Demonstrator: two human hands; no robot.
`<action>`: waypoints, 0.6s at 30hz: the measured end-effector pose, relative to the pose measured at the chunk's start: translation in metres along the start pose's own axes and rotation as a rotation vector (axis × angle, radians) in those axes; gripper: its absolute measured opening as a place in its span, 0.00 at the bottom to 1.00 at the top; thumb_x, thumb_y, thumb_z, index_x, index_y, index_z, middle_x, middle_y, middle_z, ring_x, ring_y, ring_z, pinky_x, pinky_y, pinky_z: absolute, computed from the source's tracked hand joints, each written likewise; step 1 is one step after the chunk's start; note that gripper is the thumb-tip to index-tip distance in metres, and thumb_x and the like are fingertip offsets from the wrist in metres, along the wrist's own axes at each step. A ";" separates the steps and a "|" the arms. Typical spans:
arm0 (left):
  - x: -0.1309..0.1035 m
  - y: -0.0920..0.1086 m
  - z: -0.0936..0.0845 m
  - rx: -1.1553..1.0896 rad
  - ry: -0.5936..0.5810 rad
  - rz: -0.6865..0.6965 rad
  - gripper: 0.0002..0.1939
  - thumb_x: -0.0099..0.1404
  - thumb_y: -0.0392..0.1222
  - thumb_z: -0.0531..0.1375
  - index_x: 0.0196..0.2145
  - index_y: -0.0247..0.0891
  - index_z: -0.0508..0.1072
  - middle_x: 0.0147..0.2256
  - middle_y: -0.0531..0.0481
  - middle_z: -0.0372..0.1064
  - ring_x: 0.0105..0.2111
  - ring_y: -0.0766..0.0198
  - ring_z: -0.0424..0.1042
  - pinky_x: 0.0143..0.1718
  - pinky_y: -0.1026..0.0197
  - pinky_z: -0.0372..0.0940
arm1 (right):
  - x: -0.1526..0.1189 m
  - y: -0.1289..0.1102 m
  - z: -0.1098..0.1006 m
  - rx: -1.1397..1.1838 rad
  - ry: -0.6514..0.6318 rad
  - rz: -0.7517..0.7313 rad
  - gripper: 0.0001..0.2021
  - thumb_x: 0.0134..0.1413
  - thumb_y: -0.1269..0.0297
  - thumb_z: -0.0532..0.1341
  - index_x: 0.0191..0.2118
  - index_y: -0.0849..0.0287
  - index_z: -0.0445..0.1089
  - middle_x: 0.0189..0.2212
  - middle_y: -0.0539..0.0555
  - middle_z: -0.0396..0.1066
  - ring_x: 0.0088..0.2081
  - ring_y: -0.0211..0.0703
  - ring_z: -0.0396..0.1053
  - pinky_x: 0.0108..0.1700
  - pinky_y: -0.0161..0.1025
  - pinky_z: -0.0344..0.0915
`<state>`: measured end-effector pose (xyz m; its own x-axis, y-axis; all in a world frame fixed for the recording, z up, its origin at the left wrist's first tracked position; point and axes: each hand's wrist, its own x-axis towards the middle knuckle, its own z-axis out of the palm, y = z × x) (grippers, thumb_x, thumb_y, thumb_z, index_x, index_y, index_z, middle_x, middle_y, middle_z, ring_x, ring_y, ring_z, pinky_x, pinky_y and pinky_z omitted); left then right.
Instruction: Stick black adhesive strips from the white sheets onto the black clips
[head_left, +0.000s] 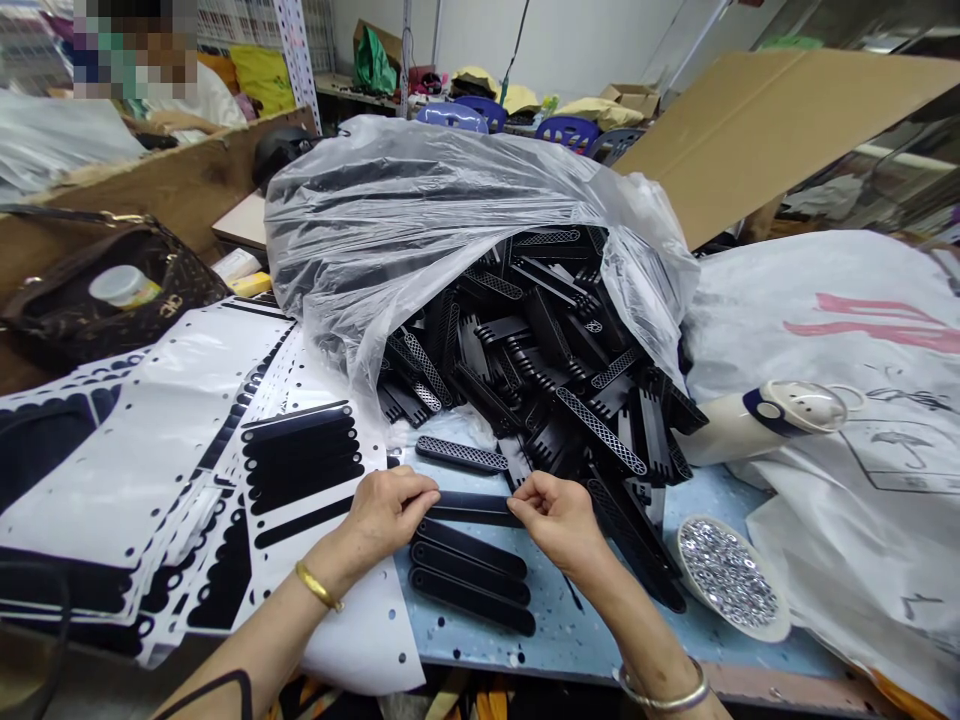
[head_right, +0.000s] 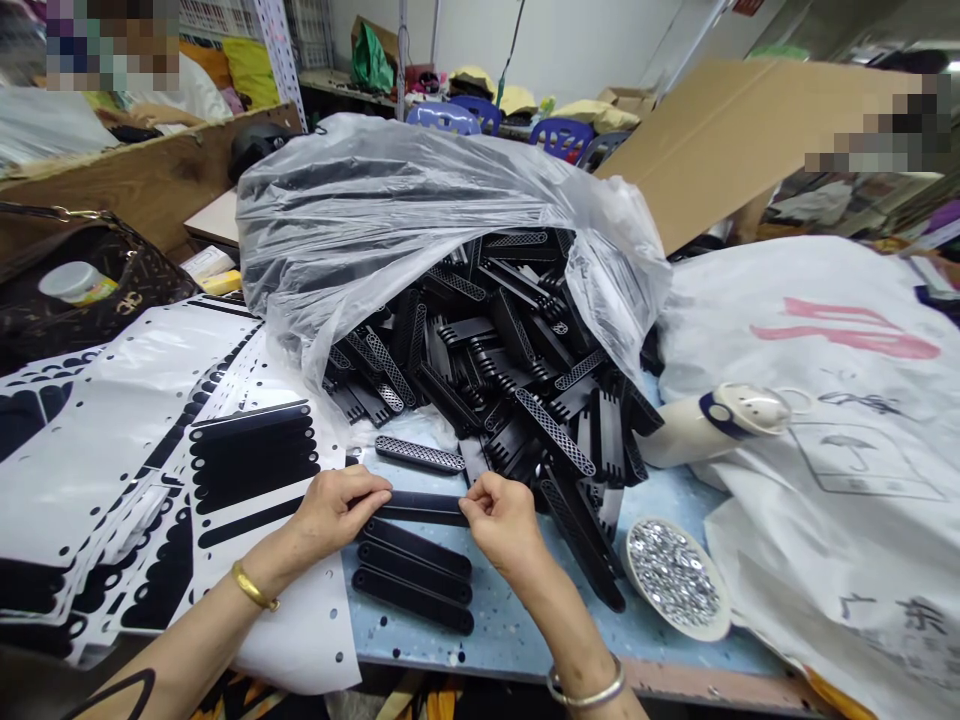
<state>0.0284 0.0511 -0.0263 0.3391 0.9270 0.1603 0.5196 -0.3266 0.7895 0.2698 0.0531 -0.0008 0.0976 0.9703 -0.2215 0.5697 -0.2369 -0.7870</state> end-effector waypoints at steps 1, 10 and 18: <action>0.000 0.000 0.000 0.004 0.000 -0.002 0.11 0.66 0.38 0.57 0.33 0.41 0.80 0.27 0.50 0.75 0.28 0.64 0.73 0.32 0.64 0.65 | 0.000 0.000 0.000 -0.003 0.000 0.005 0.05 0.36 0.64 0.61 0.18 0.56 0.67 0.14 0.46 0.64 0.19 0.36 0.61 0.22 0.33 0.56; 0.000 -0.002 0.001 0.006 -0.005 -0.009 0.11 0.66 0.38 0.57 0.33 0.40 0.81 0.27 0.50 0.75 0.28 0.63 0.73 0.33 0.64 0.65 | 0.004 -0.005 -0.007 -0.002 -0.045 0.042 0.05 0.36 0.65 0.65 0.24 0.59 0.74 0.10 0.41 0.58 0.15 0.33 0.56 0.20 0.34 0.51; 0.000 -0.001 0.000 0.009 -0.014 -0.009 0.11 0.67 0.38 0.57 0.34 0.40 0.81 0.28 0.49 0.75 0.30 0.63 0.74 0.33 0.63 0.63 | -0.006 0.001 -0.007 0.162 -0.162 0.114 0.16 0.39 0.48 0.63 0.21 0.58 0.68 0.14 0.48 0.66 0.16 0.38 0.66 0.19 0.35 0.61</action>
<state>0.0281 0.0515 -0.0272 0.3454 0.9272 0.1449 0.5297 -0.3201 0.7855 0.2758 0.0470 0.0043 0.0145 0.9194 -0.3930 0.4228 -0.3618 -0.8309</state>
